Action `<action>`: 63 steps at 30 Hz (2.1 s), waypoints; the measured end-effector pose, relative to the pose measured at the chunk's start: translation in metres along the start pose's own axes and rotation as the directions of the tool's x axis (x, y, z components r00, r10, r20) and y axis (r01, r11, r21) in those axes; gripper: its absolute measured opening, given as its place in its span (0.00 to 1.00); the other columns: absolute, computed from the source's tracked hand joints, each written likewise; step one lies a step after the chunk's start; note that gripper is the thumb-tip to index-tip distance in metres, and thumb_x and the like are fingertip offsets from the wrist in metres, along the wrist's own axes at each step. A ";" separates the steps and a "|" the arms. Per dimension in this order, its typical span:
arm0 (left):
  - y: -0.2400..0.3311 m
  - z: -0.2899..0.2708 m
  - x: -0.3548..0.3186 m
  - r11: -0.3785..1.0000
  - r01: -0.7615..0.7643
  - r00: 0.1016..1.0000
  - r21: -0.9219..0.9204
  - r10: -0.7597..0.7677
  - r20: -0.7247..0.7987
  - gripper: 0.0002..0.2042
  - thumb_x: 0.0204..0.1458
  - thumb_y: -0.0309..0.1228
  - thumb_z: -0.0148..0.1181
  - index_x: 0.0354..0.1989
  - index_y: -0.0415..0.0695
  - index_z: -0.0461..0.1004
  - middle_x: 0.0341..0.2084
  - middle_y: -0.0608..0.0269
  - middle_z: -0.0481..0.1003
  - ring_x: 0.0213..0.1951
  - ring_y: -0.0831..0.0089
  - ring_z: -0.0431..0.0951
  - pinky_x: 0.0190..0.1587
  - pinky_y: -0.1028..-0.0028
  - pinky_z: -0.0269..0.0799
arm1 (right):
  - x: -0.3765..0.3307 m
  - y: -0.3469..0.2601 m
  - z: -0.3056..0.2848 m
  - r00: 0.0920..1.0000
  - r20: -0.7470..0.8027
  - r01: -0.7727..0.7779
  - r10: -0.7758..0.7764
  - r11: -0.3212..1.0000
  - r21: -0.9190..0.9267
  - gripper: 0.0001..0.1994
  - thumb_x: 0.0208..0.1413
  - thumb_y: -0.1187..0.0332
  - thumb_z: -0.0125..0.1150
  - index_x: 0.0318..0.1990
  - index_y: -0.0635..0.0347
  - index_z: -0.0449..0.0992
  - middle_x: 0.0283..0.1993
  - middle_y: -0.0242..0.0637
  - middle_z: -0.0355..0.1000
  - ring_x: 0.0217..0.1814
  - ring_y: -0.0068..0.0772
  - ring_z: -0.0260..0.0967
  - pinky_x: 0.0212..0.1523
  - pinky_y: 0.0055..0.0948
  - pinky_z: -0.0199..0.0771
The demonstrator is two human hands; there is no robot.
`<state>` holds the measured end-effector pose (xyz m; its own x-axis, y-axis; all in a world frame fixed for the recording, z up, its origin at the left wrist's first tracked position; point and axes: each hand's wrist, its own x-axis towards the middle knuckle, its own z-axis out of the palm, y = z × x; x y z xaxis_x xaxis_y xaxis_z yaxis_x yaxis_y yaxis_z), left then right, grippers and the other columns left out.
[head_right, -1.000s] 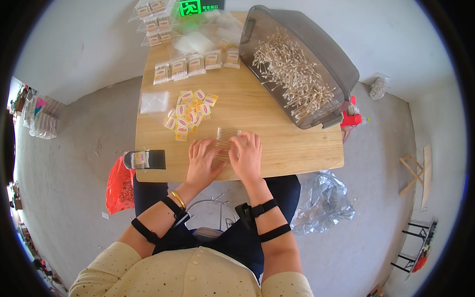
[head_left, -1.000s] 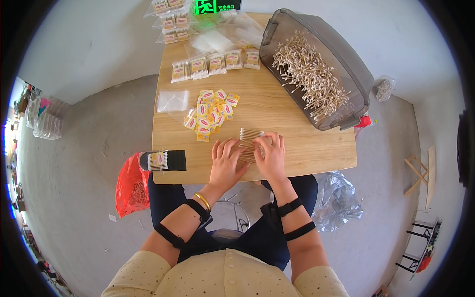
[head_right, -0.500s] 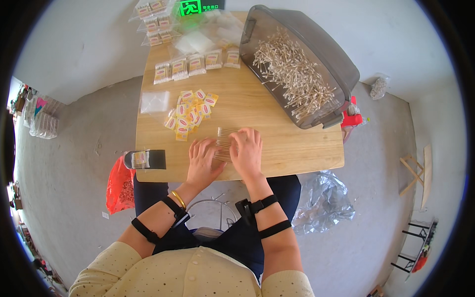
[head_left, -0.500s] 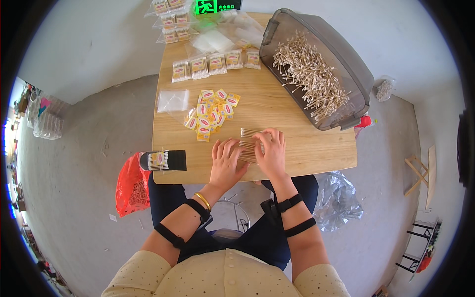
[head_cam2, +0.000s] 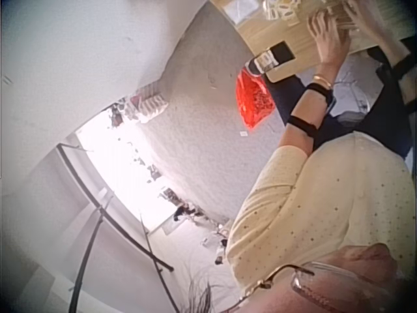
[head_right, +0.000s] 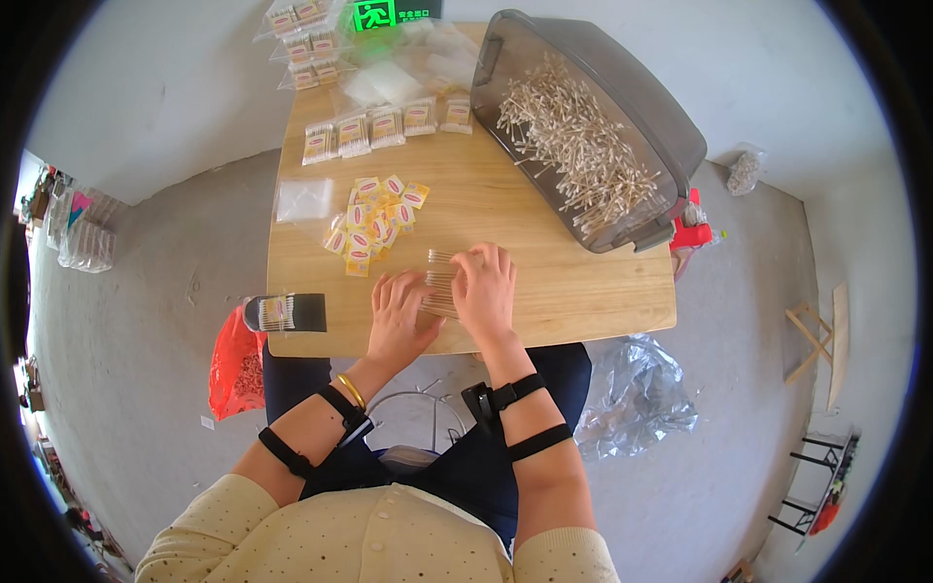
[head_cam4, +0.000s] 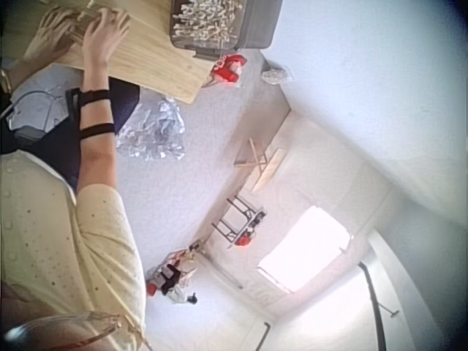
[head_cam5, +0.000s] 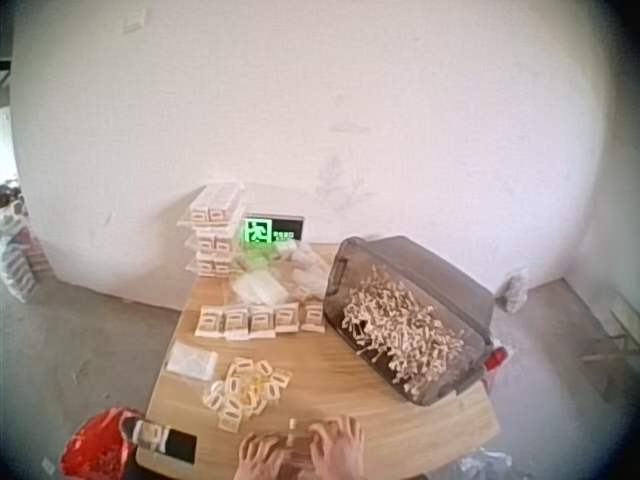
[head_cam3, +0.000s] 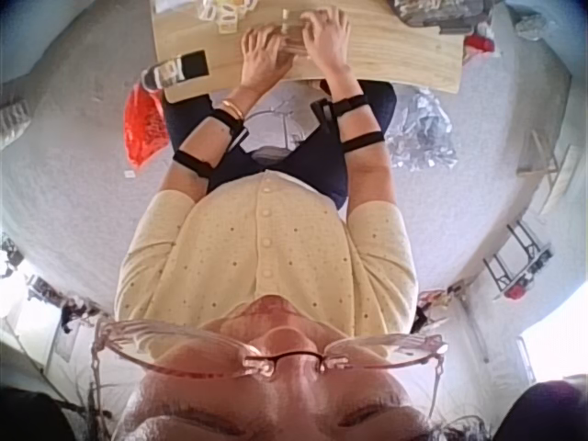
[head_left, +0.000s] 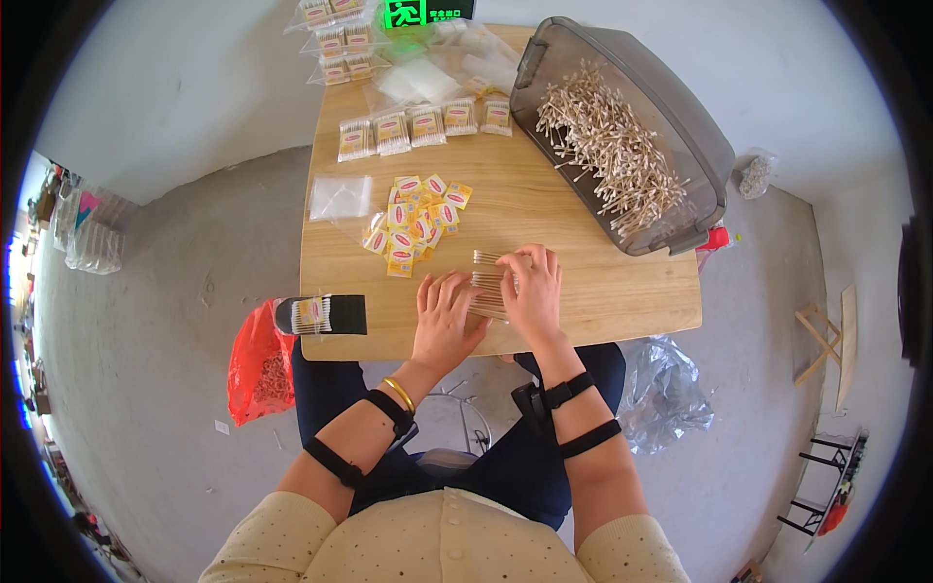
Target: Counting and placing cotton swabs into individual plastic pouches at a workstation.
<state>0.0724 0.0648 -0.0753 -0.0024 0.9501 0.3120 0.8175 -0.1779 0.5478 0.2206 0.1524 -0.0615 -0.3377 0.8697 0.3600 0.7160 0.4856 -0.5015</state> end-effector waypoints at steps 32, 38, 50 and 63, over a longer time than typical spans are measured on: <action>-0.020 -0.011 0.009 0.986 -0.064 0.979 0.155 0.032 0.204 0.32 0.63 0.50 0.44 0.69 0.40 0.55 0.67 0.54 0.55 0.72 0.54 0.48 0.73 0.49 0.36 | -0.040 -0.005 -0.011 0.973 0.215 0.102 -0.088 0.993 -0.056 0.38 0.50 0.53 0.66 0.65 0.62 0.62 0.69 0.47 0.56 0.73 0.50 0.50 0.74 0.49 0.45; -0.026 -0.016 0.009 0.981 -0.082 0.968 0.177 0.036 0.250 0.34 0.63 0.53 0.44 0.68 0.39 0.56 0.68 0.54 0.55 0.72 0.56 0.47 0.73 0.50 0.35 | -0.034 0.010 -0.010 0.952 0.275 0.138 -0.135 0.990 0.009 0.36 0.48 0.55 0.68 0.63 0.60 0.64 0.67 0.46 0.57 0.73 0.50 0.50 0.74 0.50 0.46; -0.016 -0.006 0.003 0.916 -0.203 0.939 0.346 0.082 0.333 0.46 0.60 0.64 0.33 0.70 0.29 0.47 0.72 0.44 0.46 0.75 0.55 0.37 0.73 0.46 0.25 | -0.065 -0.005 0.004 0.949 0.316 0.050 0.027 0.971 -0.233 0.47 0.56 0.47 0.58 0.72 0.68 0.44 0.76 0.62 0.38 0.80 0.58 0.33 0.76 0.51 0.36; -0.014 -0.012 0.006 0.954 -0.216 0.919 0.206 0.127 0.374 0.42 0.63 0.57 0.38 0.70 0.29 0.46 0.72 0.41 0.46 0.74 0.53 0.40 0.73 0.48 0.28 | -0.057 -0.020 0.008 0.929 0.367 0.106 0.035 0.928 -0.358 0.44 0.58 0.46 0.53 0.72 0.69 0.47 0.75 0.65 0.37 0.80 0.61 0.30 0.77 0.50 0.33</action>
<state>0.0545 0.0703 -0.0718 0.3174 0.9460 0.0658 0.8994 -0.3223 0.2954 0.2208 0.0941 -0.0782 -0.5129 0.8580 0.0280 0.8471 0.5111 -0.1457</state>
